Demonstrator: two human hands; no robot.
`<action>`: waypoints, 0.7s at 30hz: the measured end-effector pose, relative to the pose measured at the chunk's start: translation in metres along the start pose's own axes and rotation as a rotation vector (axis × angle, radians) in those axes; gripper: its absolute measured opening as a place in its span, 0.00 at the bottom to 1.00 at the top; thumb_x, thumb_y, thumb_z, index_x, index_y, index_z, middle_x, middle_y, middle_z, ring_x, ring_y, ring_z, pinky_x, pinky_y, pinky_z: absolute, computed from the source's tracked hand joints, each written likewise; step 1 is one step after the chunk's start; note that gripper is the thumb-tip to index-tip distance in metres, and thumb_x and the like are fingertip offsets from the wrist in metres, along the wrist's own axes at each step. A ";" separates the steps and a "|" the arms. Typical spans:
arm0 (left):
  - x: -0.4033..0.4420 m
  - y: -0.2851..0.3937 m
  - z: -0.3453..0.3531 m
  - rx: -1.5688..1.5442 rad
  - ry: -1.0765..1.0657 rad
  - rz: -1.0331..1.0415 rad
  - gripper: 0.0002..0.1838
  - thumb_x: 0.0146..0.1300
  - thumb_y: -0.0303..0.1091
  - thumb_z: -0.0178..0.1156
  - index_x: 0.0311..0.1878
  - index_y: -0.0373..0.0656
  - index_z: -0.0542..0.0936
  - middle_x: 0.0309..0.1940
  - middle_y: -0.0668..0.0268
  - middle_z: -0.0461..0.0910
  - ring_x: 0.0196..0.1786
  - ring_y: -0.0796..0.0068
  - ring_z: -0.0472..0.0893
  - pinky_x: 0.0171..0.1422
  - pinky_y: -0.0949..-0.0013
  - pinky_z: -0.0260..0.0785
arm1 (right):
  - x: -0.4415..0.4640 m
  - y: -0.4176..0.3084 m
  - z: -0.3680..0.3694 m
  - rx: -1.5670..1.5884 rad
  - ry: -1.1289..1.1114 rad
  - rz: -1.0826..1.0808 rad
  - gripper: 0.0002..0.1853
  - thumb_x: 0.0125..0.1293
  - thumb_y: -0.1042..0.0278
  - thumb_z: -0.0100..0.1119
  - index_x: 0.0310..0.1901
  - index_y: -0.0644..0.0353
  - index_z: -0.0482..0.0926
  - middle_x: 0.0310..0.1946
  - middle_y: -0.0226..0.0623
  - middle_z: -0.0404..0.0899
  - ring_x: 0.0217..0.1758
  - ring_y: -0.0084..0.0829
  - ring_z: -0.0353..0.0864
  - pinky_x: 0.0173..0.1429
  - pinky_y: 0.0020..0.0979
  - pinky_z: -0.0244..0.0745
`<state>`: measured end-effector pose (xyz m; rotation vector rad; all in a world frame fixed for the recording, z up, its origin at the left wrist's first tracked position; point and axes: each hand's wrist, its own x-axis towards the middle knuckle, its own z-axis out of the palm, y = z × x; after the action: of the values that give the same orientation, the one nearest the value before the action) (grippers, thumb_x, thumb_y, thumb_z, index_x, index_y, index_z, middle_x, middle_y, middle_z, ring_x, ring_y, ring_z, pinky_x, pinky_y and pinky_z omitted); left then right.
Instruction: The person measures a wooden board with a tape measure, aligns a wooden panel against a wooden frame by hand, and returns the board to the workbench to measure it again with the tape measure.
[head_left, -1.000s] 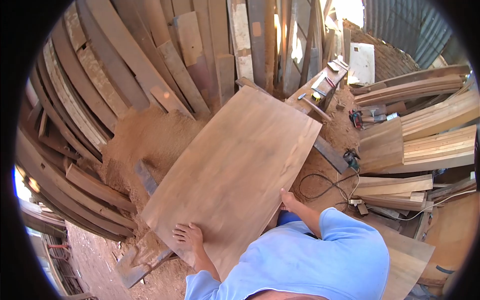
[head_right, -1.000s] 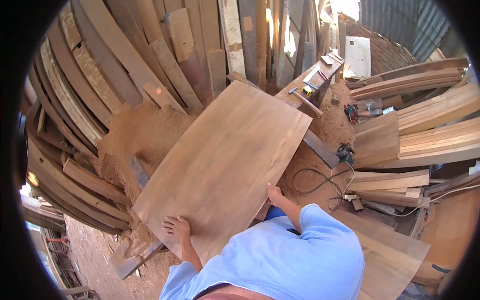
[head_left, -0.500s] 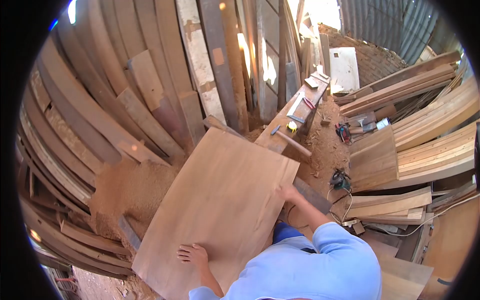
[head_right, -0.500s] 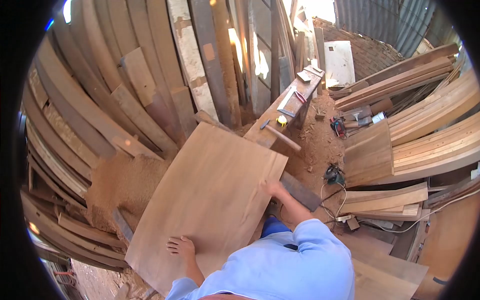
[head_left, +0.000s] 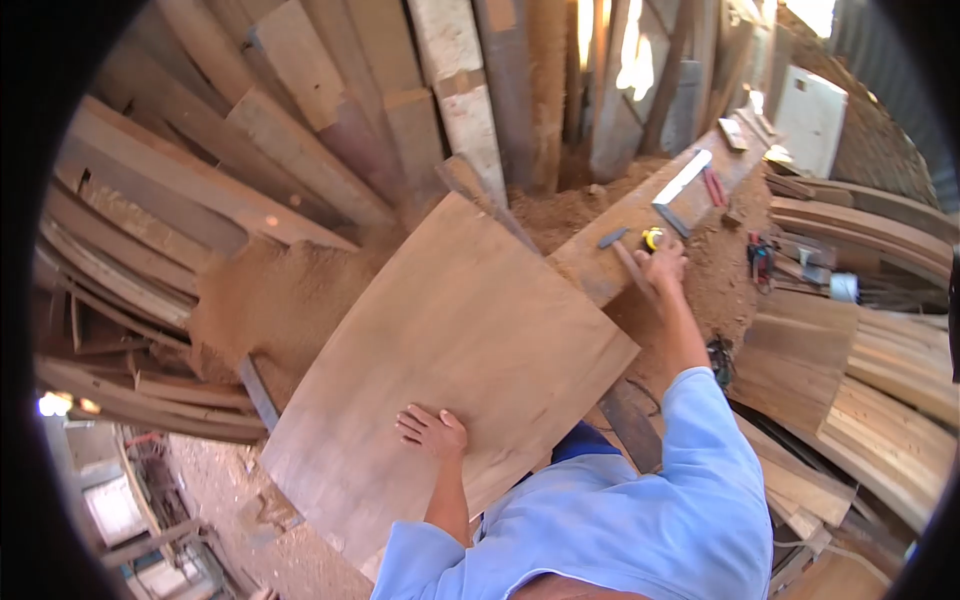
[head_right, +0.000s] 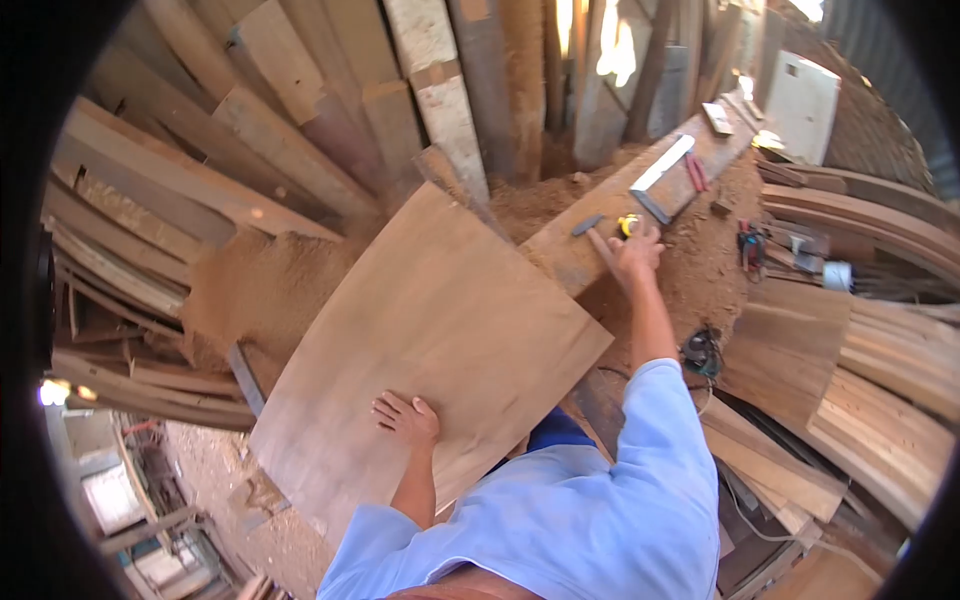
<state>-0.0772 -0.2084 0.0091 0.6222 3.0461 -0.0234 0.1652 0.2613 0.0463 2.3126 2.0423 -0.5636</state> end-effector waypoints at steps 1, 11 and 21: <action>0.001 0.000 0.001 0.006 0.015 0.021 0.41 0.61 0.49 0.44 0.71 0.31 0.50 0.71 0.35 0.44 0.73 0.34 0.42 0.72 0.35 0.32 | 0.015 0.000 0.007 -0.005 -0.044 -0.017 0.44 0.56 0.51 0.63 0.72 0.44 0.51 0.69 0.48 0.52 0.67 0.55 0.58 0.65 0.48 0.65; 0.005 0.005 -0.009 -0.060 -0.052 -0.016 0.41 0.61 0.48 0.45 0.71 0.31 0.48 0.71 0.36 0.40 0.74 0.36 0.38 0.73 0.37 0.29 | 0.040 -0.003 0.007 0.082 -0.041 0.019 0.36 0.58 0.58 0.61 0.67 0.43 0.56 0.62 0.49 0.64 0.64 0.52 0.66 0.61 0.46 0.68; 0.004 -0.001 -0.019 -0.080 -0.088 0.024 0.39 0.62 0.49 0.48 0.72 0.41 0.52 0.70 0.32 0.42 0.73 0.31 0.39 0.71 0.34 0.32 | -0.096 -0.013 -0.028 1.637 -0.849 -0.032 0.20 0.68 0.49 0.49 0.56 0.49 0.71 0.43 0.33 0.79 0.42 0.28 0.77 0.41 0.32 0.73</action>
<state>-0.0820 -0.2069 0.0283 0.6338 2.9386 0.0701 0.1520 0.1780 0.1016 1.4428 1.0671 -3.2546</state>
